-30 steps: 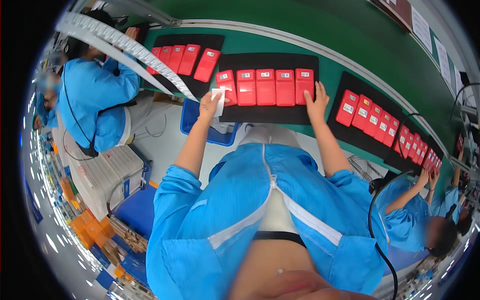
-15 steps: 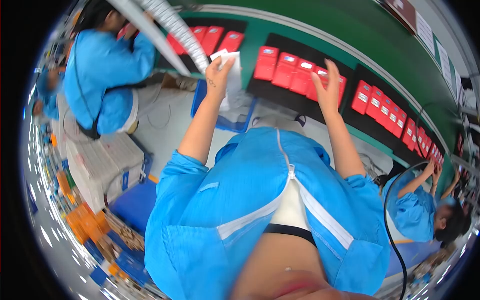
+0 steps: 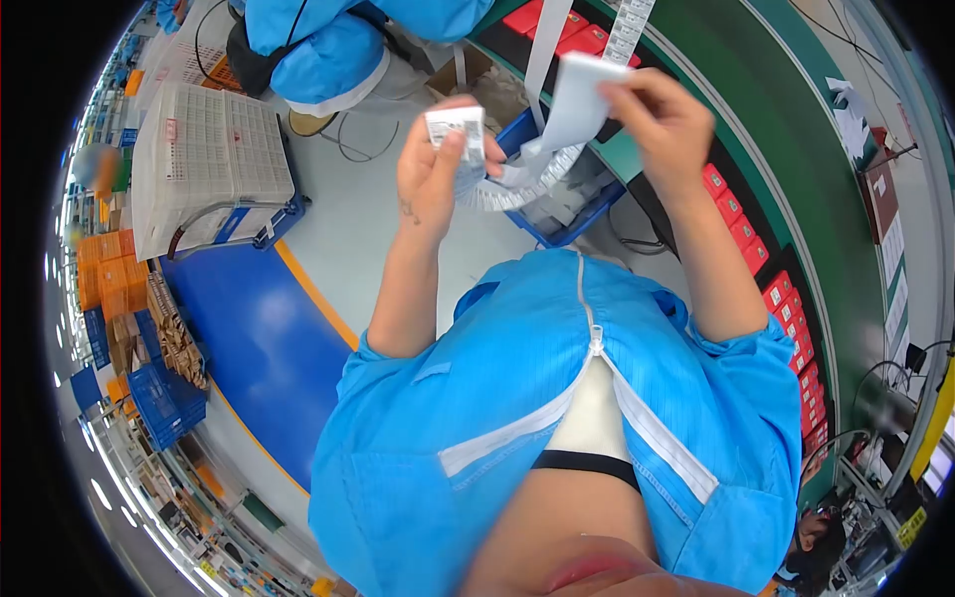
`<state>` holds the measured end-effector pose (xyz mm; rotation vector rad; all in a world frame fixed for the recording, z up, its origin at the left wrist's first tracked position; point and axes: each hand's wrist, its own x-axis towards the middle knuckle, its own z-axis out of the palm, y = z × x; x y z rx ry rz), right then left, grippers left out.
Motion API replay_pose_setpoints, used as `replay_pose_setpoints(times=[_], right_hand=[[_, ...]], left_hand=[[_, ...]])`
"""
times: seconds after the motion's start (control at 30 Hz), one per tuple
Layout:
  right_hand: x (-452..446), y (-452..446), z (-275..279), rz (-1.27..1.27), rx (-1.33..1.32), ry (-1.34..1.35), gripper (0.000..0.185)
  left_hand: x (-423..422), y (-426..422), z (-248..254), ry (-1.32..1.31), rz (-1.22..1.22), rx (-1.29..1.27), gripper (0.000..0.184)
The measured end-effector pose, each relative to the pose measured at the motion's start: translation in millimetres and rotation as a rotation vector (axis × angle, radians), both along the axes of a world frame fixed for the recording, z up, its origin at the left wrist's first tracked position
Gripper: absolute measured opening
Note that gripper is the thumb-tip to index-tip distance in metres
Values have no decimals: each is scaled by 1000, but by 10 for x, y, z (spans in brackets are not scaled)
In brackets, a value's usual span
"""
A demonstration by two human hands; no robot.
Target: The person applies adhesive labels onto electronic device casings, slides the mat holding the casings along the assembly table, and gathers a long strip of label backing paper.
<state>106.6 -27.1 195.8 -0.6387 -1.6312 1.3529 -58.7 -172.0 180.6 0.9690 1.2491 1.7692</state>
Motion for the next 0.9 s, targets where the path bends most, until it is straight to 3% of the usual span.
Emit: replay_pose_setpoints(times=[0.07,0.13,0.2,0.3,0.4,0.43,0.53,0.57,0.63,0.73,0.8,0.9], right_hand=[[-34,-36,-81,21,-29,-179,11],[-47,-24,-10,3,404,-154,10],[-5,-127,99,74,383,-137,9],[113,-314,225,131,333,-86,8],[281,-407,233,153,291,-11,7],[332,-440,220,149,260,16,6],[464,-466,41,180,50,90,8],[519,-416,22,210,-93,59,14],[608,-44,-150,-30,-49,30,26],[346,808,-742,-403,80,-175,55],[-25,1225,-807,-673,298,-326,69],[-327,1794,-869,-633,222,-524,62]], left_hand=[[32,-76,51,23,-26,35,33],[179,-2,66,50,56,196,24],[228,90,37,165,-34,299,13],[308,182,95,414,-220,279,15],[277,328,127,714,-458,443,10],[414,336,156,579,-465,397,10],[540,409,131,674,-564,412,10],[584,349,69,534,-501,223,13],[572,224,-183,291,-302,-140,20],[493,187,-370,32,161,-180,25],[427,108,-254,29,253,-168,27],[322,-2,-185,40,387,-96,23]])
